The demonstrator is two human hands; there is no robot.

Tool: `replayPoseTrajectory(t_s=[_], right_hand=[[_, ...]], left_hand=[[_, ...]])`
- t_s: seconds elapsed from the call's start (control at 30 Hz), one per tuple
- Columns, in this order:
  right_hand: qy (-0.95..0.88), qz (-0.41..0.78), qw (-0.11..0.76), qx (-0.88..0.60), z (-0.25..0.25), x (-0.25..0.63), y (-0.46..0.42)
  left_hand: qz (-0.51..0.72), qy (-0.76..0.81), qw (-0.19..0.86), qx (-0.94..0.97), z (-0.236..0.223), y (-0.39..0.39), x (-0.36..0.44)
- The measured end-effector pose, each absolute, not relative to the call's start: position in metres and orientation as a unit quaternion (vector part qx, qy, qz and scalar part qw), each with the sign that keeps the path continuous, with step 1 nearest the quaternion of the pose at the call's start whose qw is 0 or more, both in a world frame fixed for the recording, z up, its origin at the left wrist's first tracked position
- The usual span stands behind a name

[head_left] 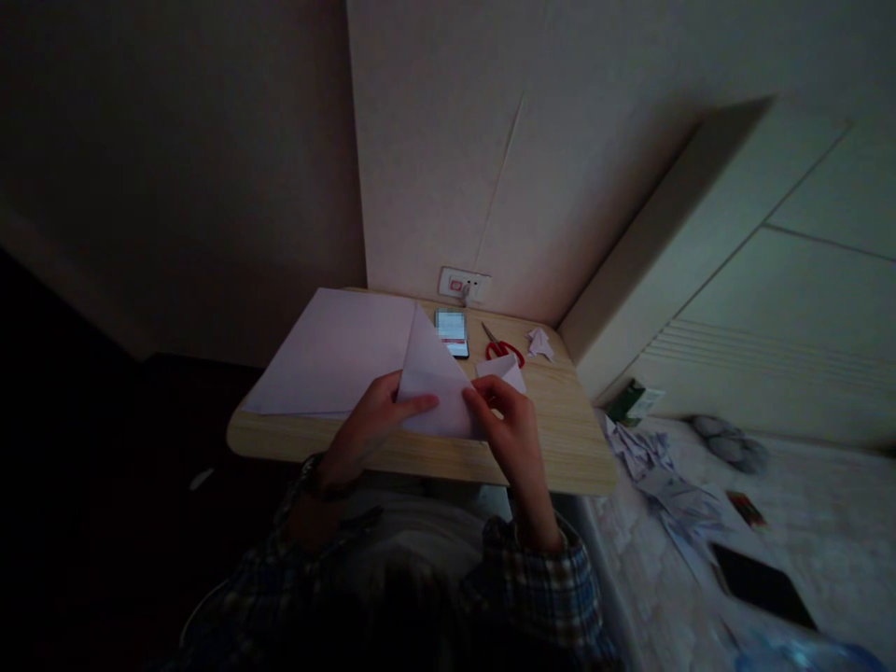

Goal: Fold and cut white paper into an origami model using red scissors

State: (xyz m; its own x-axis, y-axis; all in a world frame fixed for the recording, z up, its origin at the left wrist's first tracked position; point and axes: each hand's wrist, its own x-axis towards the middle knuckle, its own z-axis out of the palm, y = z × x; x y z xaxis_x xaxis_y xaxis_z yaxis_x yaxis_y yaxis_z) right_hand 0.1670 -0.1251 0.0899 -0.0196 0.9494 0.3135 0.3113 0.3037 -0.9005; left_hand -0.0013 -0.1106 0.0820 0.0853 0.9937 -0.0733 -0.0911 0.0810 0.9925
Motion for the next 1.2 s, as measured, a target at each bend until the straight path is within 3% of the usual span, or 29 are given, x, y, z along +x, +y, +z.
replayPoseTrajectory(t_s=[0.53, 1.2], right_hand=[[-0.646, 0.324, 0.485, -0.493, 0.092, 0.165, -0.125], [-0.532, 0.301, 0.614, -0.499, 0.082, 0.18, -0.123]], left_hand=[[0.423, 0.512, 0.574, 0.48, 0.089, -0.116, 0.003], [0.461, 0.454, 0.488, 0.586, 0.088, -0.11, -0.019]])
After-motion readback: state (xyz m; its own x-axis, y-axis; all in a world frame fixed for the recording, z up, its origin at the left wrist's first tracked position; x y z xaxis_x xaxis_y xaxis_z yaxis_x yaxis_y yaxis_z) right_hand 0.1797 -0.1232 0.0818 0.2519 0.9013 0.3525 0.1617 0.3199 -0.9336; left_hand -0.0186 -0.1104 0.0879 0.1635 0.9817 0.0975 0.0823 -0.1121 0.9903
